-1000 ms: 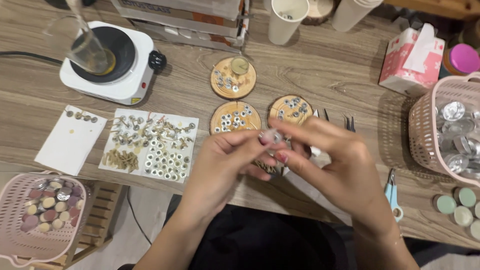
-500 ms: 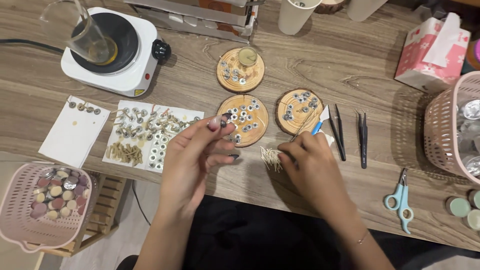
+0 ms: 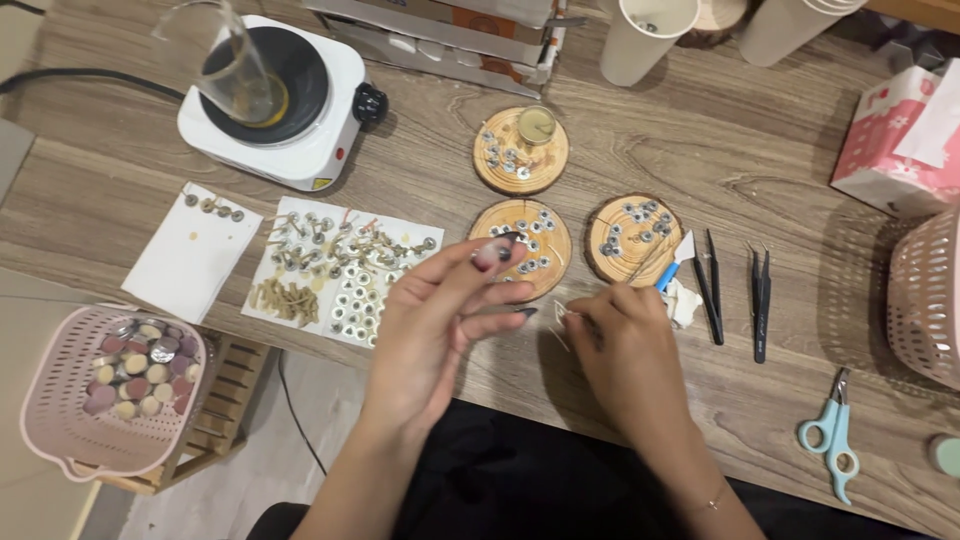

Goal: The person is assembling decorative candle wicks by precisely attaching small eye charms to the wicks using tweezers and a stylus.

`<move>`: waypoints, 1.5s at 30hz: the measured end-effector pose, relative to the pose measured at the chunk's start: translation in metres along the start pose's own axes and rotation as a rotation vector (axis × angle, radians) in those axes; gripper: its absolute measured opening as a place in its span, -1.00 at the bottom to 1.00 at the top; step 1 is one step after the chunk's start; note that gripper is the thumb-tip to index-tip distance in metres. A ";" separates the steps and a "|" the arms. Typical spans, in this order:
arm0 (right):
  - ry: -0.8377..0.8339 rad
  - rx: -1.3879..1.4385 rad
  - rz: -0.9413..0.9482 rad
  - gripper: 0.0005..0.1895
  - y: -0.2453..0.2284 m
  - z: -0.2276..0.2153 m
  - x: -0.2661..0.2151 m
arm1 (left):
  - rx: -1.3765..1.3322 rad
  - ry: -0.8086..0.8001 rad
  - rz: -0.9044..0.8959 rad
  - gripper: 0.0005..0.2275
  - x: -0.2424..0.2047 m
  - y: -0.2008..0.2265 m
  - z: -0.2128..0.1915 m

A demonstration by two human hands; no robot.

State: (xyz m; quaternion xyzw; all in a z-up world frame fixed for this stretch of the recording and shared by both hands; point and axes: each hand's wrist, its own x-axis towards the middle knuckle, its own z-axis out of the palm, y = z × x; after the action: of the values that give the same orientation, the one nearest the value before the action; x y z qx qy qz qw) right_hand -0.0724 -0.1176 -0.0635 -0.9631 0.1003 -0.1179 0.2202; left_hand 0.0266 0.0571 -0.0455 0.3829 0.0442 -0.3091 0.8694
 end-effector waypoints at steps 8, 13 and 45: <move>-0.083 0.092 0.128 -0.83 0.003 -0.020 0.004 | 0.046 -0.015 -0.060 -0.69 -0.003 0.000 0.014; -0.203 0.188 0.391 -0.79 0.003 -0.035 0.012 | 0.059 -0.016 -0.071 -0.66 -0.006 -0.002 0.020; 0.198 0.820 0.080 -0.87 -0.036 -0.052 0.009 | 0.031 0.000 -0.121 -0.68 -0.014 -0.020 0.044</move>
State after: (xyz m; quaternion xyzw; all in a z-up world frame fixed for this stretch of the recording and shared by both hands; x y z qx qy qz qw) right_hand -0.0726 -0.1094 0.0001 -0.7750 0.1031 -0.2314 0.5790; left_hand -0.0029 0.0235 -0.0232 0.3928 0.0626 -0.3619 0.8431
